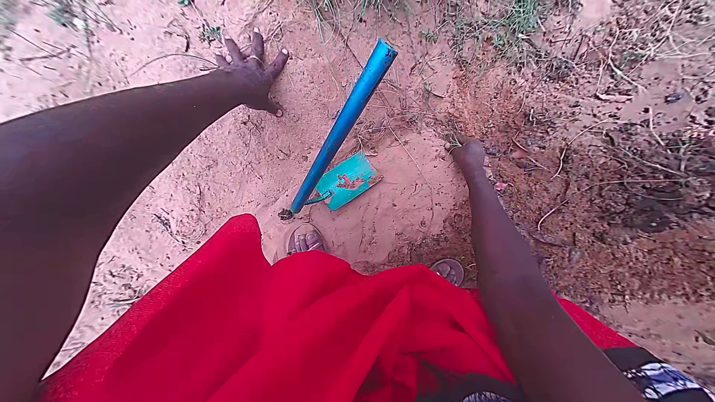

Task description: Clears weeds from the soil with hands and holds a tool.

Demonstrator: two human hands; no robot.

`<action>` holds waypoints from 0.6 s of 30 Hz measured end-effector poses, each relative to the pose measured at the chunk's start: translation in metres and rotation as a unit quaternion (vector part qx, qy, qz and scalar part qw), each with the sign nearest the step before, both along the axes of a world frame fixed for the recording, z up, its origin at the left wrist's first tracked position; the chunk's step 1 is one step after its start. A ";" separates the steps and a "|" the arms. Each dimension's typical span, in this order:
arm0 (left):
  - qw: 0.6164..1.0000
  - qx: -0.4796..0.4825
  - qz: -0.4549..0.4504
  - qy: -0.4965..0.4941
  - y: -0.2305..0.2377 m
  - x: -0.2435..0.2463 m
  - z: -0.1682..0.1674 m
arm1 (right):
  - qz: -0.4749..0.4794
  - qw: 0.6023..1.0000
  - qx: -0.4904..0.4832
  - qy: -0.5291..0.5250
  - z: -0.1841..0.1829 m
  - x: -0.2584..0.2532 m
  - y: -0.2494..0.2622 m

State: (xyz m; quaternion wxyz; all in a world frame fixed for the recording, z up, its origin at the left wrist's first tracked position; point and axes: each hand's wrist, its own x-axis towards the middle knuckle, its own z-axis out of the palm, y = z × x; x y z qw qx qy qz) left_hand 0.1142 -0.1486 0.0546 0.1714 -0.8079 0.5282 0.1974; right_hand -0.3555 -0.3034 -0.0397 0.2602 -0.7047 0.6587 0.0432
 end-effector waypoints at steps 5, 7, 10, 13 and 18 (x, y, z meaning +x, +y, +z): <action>1.000 -0.011 -0.012 0.021 0.007 0.000 0.004 | -0.040 0.995 -0.081 -0.035 -0.011 0.001 0.014; 1.000 -0.005 -0.015 0.017 0.008 0.001 0.005 | -0.012 0.996 -0.085 -0.027 -0.013 0.002 0.017; 1.000 -0.005 -0.016 0.011 0.006 0.002 0.001 | -0.037 0.993 -0.061 -0.092 -0.011 0.000 0.016; 1.000 -0.010 -0.010 0.014 0.006 0.002 0.000 | -0.085 0.984 -0.069 -0.140 -0.009 0.001 0.012; 1.000 -0.007 -0.008 0.009 0.006 0.000 -0.001 | -0.122 0.988 -0.049 -0.080 -0.005 0.008 0.020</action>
